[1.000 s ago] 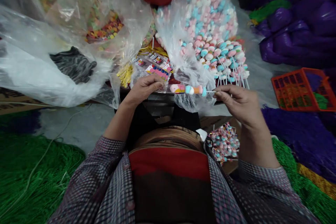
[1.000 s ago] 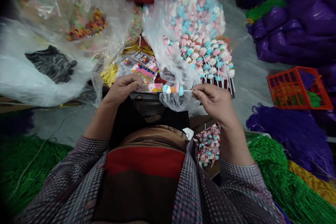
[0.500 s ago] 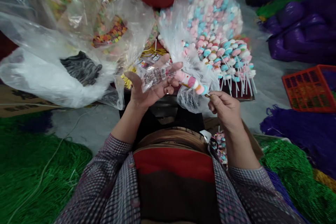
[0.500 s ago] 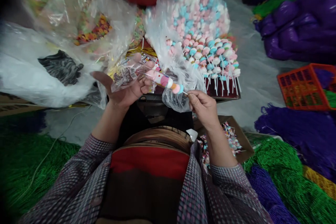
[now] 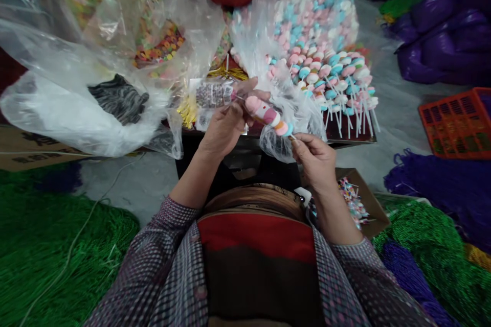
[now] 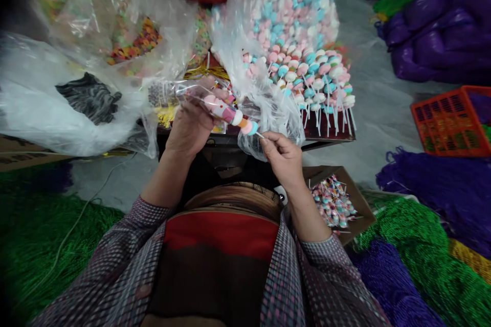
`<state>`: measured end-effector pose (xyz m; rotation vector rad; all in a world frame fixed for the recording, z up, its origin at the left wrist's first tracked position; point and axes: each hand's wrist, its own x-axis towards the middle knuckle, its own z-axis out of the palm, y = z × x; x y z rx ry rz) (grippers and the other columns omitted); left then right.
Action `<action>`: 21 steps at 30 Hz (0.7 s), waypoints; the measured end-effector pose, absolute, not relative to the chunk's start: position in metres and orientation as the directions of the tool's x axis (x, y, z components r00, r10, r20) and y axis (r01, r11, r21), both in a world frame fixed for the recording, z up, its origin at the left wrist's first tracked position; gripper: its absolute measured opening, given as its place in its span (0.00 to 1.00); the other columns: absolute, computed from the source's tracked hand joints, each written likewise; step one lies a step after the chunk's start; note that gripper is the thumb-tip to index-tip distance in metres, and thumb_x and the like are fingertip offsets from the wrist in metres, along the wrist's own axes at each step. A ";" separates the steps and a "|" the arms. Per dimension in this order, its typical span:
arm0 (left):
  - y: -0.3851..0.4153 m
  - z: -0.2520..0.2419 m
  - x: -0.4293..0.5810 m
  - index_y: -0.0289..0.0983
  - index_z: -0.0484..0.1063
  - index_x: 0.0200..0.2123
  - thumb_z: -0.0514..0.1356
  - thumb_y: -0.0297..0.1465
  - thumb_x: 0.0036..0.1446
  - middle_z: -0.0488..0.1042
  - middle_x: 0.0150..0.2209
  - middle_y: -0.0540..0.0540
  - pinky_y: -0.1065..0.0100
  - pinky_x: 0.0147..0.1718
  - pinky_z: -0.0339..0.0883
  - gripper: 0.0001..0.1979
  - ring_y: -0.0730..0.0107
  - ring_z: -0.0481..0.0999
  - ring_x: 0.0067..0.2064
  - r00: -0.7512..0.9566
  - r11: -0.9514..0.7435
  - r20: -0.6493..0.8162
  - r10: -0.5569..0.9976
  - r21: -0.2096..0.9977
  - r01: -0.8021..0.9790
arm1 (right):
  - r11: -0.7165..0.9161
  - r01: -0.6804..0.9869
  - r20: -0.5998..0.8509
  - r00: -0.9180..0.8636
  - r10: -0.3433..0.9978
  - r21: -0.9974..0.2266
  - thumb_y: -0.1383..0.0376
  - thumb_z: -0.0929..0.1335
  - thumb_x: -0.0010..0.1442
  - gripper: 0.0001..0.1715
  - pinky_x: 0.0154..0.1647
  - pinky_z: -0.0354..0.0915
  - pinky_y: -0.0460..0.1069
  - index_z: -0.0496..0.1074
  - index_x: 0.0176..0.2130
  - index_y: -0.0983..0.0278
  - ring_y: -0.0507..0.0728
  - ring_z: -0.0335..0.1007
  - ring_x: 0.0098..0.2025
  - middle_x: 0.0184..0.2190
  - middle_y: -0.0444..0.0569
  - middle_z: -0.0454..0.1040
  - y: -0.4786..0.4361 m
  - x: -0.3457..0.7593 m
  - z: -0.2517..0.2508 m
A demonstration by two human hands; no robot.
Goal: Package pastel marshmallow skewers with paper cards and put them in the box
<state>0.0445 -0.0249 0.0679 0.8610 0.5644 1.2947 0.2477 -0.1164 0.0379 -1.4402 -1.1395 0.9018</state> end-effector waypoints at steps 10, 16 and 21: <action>-0.038 0.052 0.078 0.40 0.77 0.32 0.72 0.53 0.49 0.81 0.38 0.46 0.62 0.42 0.75 0.23 0.59 0.80 0.47 0.272 0.120 0.053 0.961 0.804 -0.582 | -0.110 -0.019 -0.111 0.156 0.981 -0.994 0.40 0.71 0.59 0.25 0.19 0.46 0.46 0.76 0.36 0.59 0.47 0.46 0.17 0.16 0.35 0.56 -0.118 0.218 0.029; -0.034 0.066 0.060 0.41 0.77 0.41 0.73 0.58 0.42 0.79 0.45 0.43 0.59 0.45 0.75 0.32 0.48 0.77 0.58 0.325 0.161 0.074 0.943 0.751 -0.640 | -0.178 -0.200 -0.194 0.064 0.979 -0.963 0.42 0.75 0.55 0.25 0.19 0.44 0.45 0.74 0.33 0.60 0.45 0.43 0.16 0.14 0.32 0.53 -0.116 0.213 0.031; -0.030 0.068 0.063 0.40 0.73 0.39 0.67 0.51 0.58 0.76 0.36 0.47 0.58 0.46 0.75 0.20 0.52 0.80 0.54 0.153 0.102 -0.003 0.988 0.756 -0.646 | -0.238 -0.102 -0.240 0.001 0.971 -0.966 0.38 0.73 0.56 0.29 0.17 0.41 0.45 0.75 0.34 0.62 0.46 0.44 0.15 0.12 0.32 0.52 -0.117 0.211 0.032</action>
